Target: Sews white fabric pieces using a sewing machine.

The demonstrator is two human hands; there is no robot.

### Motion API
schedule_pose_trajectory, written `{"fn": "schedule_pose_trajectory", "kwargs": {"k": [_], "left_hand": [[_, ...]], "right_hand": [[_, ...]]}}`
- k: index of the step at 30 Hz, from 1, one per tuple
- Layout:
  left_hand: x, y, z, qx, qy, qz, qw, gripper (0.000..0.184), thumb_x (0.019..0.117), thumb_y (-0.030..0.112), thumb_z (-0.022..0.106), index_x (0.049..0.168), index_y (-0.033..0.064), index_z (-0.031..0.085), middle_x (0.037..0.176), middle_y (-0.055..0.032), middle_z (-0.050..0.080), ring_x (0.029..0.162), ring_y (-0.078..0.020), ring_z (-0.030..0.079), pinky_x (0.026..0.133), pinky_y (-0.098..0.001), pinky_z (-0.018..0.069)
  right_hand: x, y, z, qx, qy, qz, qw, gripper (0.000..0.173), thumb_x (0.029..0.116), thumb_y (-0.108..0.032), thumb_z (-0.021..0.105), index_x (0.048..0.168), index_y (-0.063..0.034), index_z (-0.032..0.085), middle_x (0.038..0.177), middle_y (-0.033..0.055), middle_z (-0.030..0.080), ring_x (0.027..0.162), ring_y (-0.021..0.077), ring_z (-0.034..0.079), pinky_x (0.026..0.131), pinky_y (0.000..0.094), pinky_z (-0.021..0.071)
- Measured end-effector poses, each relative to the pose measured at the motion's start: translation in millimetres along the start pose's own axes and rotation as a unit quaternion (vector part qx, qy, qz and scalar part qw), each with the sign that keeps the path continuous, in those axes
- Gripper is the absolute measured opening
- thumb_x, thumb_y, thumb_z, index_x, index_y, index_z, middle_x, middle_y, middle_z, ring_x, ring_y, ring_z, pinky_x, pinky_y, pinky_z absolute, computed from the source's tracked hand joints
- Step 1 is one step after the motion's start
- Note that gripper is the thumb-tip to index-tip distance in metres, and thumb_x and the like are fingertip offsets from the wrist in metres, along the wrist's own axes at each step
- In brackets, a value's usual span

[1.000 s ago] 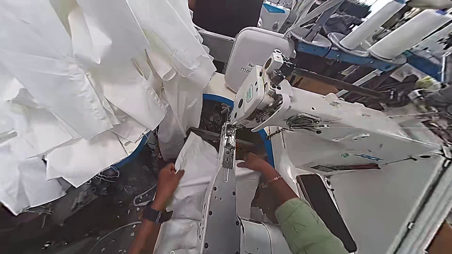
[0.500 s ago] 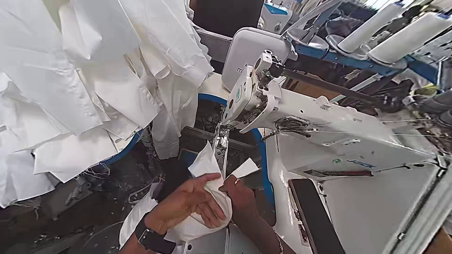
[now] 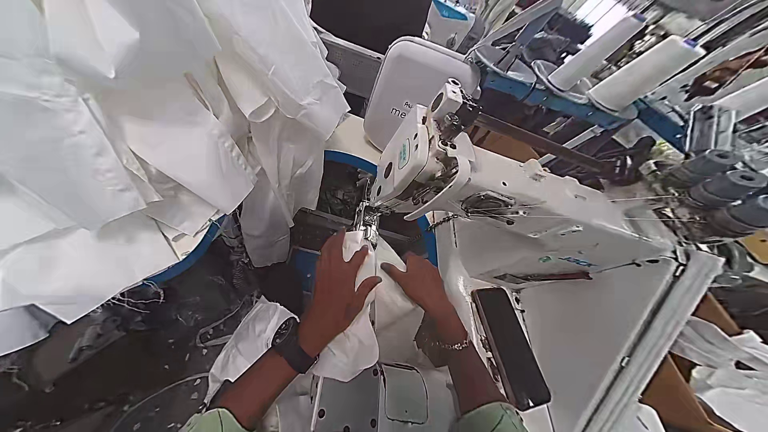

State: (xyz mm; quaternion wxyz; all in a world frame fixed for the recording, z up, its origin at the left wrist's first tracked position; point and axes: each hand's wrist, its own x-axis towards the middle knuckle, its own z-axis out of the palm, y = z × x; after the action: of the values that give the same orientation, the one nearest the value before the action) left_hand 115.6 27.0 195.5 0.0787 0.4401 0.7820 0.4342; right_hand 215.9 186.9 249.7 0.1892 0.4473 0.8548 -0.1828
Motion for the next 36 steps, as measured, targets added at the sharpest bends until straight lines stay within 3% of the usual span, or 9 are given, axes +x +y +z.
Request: {"fn": "schedule_pose_trajectory", "kwargs": {"k": [3,6,10,13,16,20,25,31,36], "left_hand": [[-1,-1,-8,0.047,-0.018,0.043,0.998,0.041,0.1055,0.022,0.045,0.141,0.0114,0.064,0.16,-0.0228,0.041,0.148,-0.047,0.035,0.114,-0.0702,0.0293],[6,-2,-3,0.003,-0.004,0.072,0.997,0.037,0.1017,0.004,0.046,0.134,-0.0011,0.064,0.15,-0.0206,0.054,0.141,-0.0413,0.049,0.113,-0.0648,0.0358],[13,0,-17,0.062,-0.067,0.08,0.993,0.043,0.0959,0.0,0.053,0.137,0.0043,0.063,0.157,-0.013,0.048,0.15,-0.0423,0.034,0.113,-0.0752,0.0215],[7,-2,-11,0.045,-0.053,0.065,0.996,0.044,0.1014,0.006,0.046,0.144,0.0049,0.058,0.157,-0.0102,0.049,0.149,-0.0352,0.04,0.116,-0.0717,0.0229],[12,-2,-12,0.036,-0.053,0.064,0.996,0.041,0.1051,0.016,0.044,0.14,0.0022,0.059,0.155,-0.0118,0.052,0.149,-0.0354,0.04,0.119,-0.0699,0.0188],[15,-5,-11,0.049,-0.027,0.106,0.993,0.035,0.104,0.013,0.047,0.131,-0.0007,0.065,0.151,-0.0159,0.054,0.146,-0.04,0.043,0.115,-0.0672,0.0307],[6,-5,-8,-0.082,-0.02,0.074,0.994,0.047,0.098,0.003,0.047,0.143,-0.0102,0.05,0.148,-0.024,0.054,0.14,-0.0352,0.052,0.115,-0.0446,0.043],[10,-5,-6,-0.103,-0.001,0.103,0.989,0.029,0.0937,-0.003,0.05,0.118,-0.0082,0.064,0.144,-0.0281,0.056,0.137,-0.0423,0.053,0.111,-0.0491,0.0462],[15,-4,0,-0.115,0.008,0.099,0.988,0.029,0.09,-0.006,0.053,0.116,-0.0065,0.065,0.145,-0.029,0.054,0.138,-0.0443,0.051,0.111,-0.0483,0.0462]], "right_hand": [[7,18,11,-0.022,-0.058,-0.018,0.998,0.043,0.1054,-0.033,0.055,0.101,0.0092,0.065,0.104,0.0282,0.065,0.104,0.0431,0.062,0.09,0.0601,0.0453],[-29,-7,19,0.068,0.169,-0.133,0.974,0.028,0.1041,-0.015,0.056,0.103,0.0106,0.068,0.091,0.0283,0.068,0.089,0.0443,0.068,0.081,0.059,0.0497],[-27,-12,44,0.085,0.427,-0.333,0.836,0.015,0.0894,-0.005,0.065,0.093,0.0034,0.077,0.092,0.0195,0.074,0.076,0.0327,0.074,0.061,0.0446,0.0589],[-11,-5,47,0.068,0.408,-0.402,0.817,0.016,0.0895,-0.007,0.061,0.084,0.0002,0.074,0.125,0.0151,0.073,0.077,0.0253,0.076,0.058,0.0388,0.0583],[-11,-6,46,0.074,0.349,-0.411,0.839,0.014,0.0853,-0.007,0.06,0.079,0.0025,0.068,0.135,0.0179,0.067,0.071,0.0259,0.074,0.054,0.0407,0.0547],[-21,-6,47,0.137,0.302,-0.411,0.849,0.015,0.0783,-0.012,0.061,0.072,0.0008,0.062,0.139,0.0263,0.062,0.073,0.0246,0.072,0.055,0.0377,0.052],[-2,-23,43,0.398,0.143,-0.392,0.817,0.019,0.0867,-0.009,0.066,0.075,0.0046,0.06,0.143,0.0269,0.054,0.068,-0.0083,0.045,0.058,0.0108,0.0369],[-19,-41,53,0.274,0.33,-0.331,0.841,0.016,0.0842,-0.012,0.069,0.083,0.0036,0.071,0.127,0.0226,0.069,0.057,0.0014,0.055,0.052,0.0182,0.0437],[-13,-36,48,0.445,0.209,-0.31,0.814,0.01,0.0784,-0.004,0.071,0.072,-0.0011,0.063,0.134,0.0159,0.066,0.051,-0.0122,0.039,0.045,0.0089,0.0329]]}}
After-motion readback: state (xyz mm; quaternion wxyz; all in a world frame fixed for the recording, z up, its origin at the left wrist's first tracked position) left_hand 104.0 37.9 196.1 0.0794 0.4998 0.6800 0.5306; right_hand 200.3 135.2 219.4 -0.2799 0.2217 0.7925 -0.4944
